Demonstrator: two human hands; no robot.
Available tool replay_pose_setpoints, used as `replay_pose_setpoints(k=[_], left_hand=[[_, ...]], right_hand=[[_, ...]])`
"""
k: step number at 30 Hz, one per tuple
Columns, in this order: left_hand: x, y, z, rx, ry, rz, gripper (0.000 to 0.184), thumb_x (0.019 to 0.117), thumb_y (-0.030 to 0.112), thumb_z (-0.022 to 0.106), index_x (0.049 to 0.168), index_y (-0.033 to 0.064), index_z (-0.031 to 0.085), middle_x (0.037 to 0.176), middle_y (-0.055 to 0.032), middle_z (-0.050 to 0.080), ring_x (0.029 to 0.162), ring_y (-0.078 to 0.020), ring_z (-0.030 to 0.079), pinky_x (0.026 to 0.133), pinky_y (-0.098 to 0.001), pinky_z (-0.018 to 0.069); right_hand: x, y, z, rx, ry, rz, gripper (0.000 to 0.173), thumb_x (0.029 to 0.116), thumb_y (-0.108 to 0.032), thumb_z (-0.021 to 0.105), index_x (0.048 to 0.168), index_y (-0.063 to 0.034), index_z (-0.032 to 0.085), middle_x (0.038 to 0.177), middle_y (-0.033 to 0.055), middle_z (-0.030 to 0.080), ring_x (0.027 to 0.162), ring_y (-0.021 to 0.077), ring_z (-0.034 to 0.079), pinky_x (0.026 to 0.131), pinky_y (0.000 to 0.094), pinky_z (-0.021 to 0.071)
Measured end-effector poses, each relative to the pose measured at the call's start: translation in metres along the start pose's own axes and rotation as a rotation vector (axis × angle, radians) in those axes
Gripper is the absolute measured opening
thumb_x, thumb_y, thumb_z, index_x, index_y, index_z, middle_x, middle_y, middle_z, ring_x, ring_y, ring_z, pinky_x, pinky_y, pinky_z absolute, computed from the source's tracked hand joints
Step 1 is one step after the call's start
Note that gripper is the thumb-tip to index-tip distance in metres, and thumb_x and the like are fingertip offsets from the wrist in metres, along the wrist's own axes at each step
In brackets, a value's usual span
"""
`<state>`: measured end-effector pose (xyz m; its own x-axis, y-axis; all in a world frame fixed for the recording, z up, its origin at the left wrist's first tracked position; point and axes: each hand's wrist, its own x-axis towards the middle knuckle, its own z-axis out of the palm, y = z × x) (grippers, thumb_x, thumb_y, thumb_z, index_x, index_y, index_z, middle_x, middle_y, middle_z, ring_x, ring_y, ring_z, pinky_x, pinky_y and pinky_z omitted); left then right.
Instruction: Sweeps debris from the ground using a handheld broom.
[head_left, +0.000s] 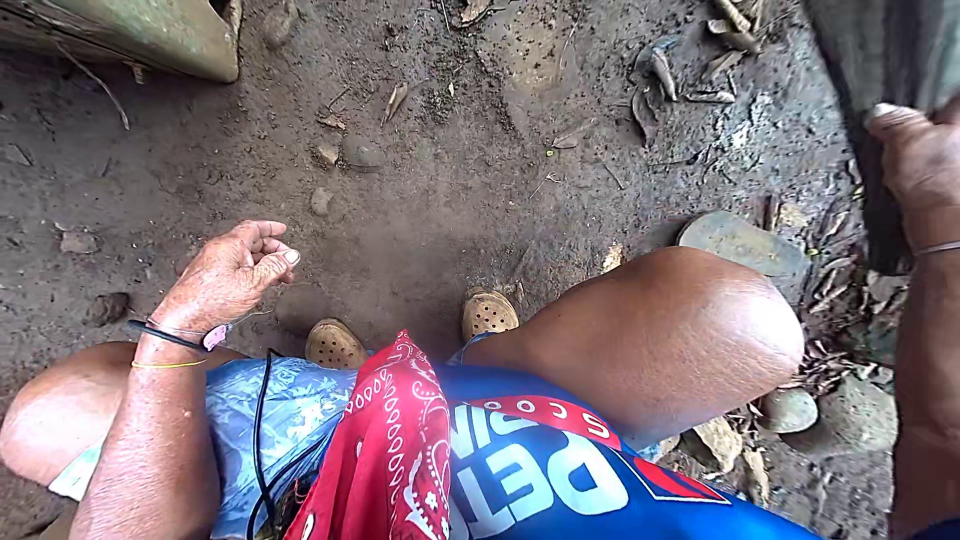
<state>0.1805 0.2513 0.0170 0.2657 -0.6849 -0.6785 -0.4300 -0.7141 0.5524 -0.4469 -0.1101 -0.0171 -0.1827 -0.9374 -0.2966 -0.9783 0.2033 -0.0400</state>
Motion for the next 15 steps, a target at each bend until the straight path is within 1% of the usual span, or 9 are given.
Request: replay_pose_setpoints(k=[2, 4, 5, 7, 8, 9, 10, 12, 15], left_hand=[[0.004, 0.002, 0.002, -0.003, -0.001, -0.009, 0.041, 0.1025, 0.015, 0.06, 0.139, 0.0008, 0.051, 0.109, -0.015, 0.068, 0.086, -0.0209, 0.071, 0.083, -0.0412, 0.0611], [0.004, 0.004, 0.005, 0.01, -0.001, -0.015, 0.039, 0.1036, 0.015, 0.06, 0.139, 0.0011, 0.05, 0.109, -0.0159, 0.068, 0.085, -0.0215, 0.071, 0.081, -0.0414, 0.0607], [0.004, 0.004, 0.006, 0.017, -0.006, -0.014, 0.039, 0.1041, 0.015, 0.06, 0.139, 0.001, 0.05, 0.109, -0.0162, 0.067, 0.084, -0.0222, 0.071, 0.08, -0.042, 0.0607], [0.004, 0.006, 0.007, 0.032, -0.011, -0.015, 0.039, 0.1045, 0.015, 0.059, 0.139, 0.0004, 0.05, 0.108, -0.0163, 0.068, 0.084, -0.0228, 0.071, 0.081, -0.0431, 0.0609], [0.004, 0.007, 0.008, 0.034, -0.007, -0.01, 0.039, 0.1042, 0.014, 0.059, 0.14, -0.0001, 0.05, 0.108, -0.016, 0.068, 0.083, -0.0225, 0.072, 0.08, -0.0429, 0.0613], [0.004, 0.009, 0.008, 0.028, -0.004, -0.009, 0.04, 0.1039, 0.013, 0.059, 0.14, -0.001, 0.05, 0.107, -0.0163, 0.067, 0.084, -0.0229, 0.071, 0.081, -0.0436, 0.0613], [0.003, 0.009, 0.008, 0.024, 0.0, -0.005, 0.04, 0.1037, 0.013, 0.06, 0.139, -0.0013, 0.05, 0.106, -0.0159, 0.067, 0.083, -0.0225, 0.071, 0.081, -0.0432, 0.0614], [0.001, 0.007, 0.006, 0.028, 0.008, 0.005, 0.04, 0.1033, 0.013, 0.06, 0.139, -0.0011, 0.051, 0.104, -0.0141, 0.068, 0.082, -0.0204, 0.071, 0.08, -0.0404, 0.0616], [-0.001, 0.0, 0.003, 0.036, 0.011, 0.008, 0.041, 0.1028, 0.013, 0.061, 0.14, -0.0001, 0.051, 0.104, -0.0132, 0.069, 0.083, -0.0204, 0.072, 0.081, -0.0412, 0.0612]], right_hand=[[-0.068, -0.086, -0.008, -0.013, -0.136, -0.14, 0.069, 0.1007, -0.05, 0.053, 0.137, 0.0079, 0.045, 0.122, 0.0474, 0.054, 0.117, 0.0675, 0.051, 0.089, 0.085, 0.0362], [-0.099, -0.144, 0.008, -0.081, -0.295, -0.348, 0.058, 0.1042, -0.038, 0.058, 0.133, 0.0117, 0.047, 0.111, 0.0481, 0.057, 0.108, 0.0697, 0.055, 0.084, 0.0846, 0.039], [-0.106, -0.166, 0.022, -0.12, -0.368, -0.48, 0.056, 0.1034, -0.036, 0.06, 0.132, 0.011, 0.049, 0.107, 0.0453, 0.06, 0.103, 0.0679, 0.058, 0.082, 0.0827, 0.0416], [-0.117, -0.206, 0.052, -0.212, -0.481, -0.764, 0.051, 0.1011, -0.038, 0.063, 0.124, 0.0067, 0.054, 0.098, 0.035, 0.065, 0.094, 0.0585, 0.065, 0.076, 0.0753, 0.0478], [-0.12, -0.224, 0.066, -0.271, -0.527, -0.885, 0.049, 0.1007, -0.041, 0.062, 0.12, 0.0032, 0.055, 0.098, 0.0294, 0.066, 0.093, 0.0527, 0.066, 0.076, 0.071, 0.0494], [-0.119, -0.241, 0.077, -0.341, -0.568, -0.967, 0.049, 0.1015, -0.044, 0.06, 0.121, 0.0008, 0.056, 0.102, 0.0266, 0.066, 0.097, 0.0494, 0.067, 0.079, 0.0684, 0.05], [-0.114, -0.254, 0.086, -0.421, -0.595, -1.008, 0.05, 0.1025, -0.046, 0.058, 0.122, -0.0005, 0.056, 0.106, 0.0255, 0.066, 0.1, 0.0481, 0.067, 0.081, 0.0673, 0.0502], [-0.084, -0.26, 0.097, -0.444, -0.564, -0.975, 0.05, 0.101, -0.044, 0.061, 0.124, 0.0008, 0.058, 0.104, 0.0283, 0.068, 0.099, 0.0515, 0.067, 0.08, 0.0719, 0.0496], [-0.014, -0.224, 0.074, -0.374, -0.416, -0.677, 0.055, 0.0972, -0.046, 0.065, 0.12, 0.0038, 0.06, 0.102, 0.0365, 0.065, 0.101, 0.06, 0.063, 0.08, 0.0797, 0.0449]])
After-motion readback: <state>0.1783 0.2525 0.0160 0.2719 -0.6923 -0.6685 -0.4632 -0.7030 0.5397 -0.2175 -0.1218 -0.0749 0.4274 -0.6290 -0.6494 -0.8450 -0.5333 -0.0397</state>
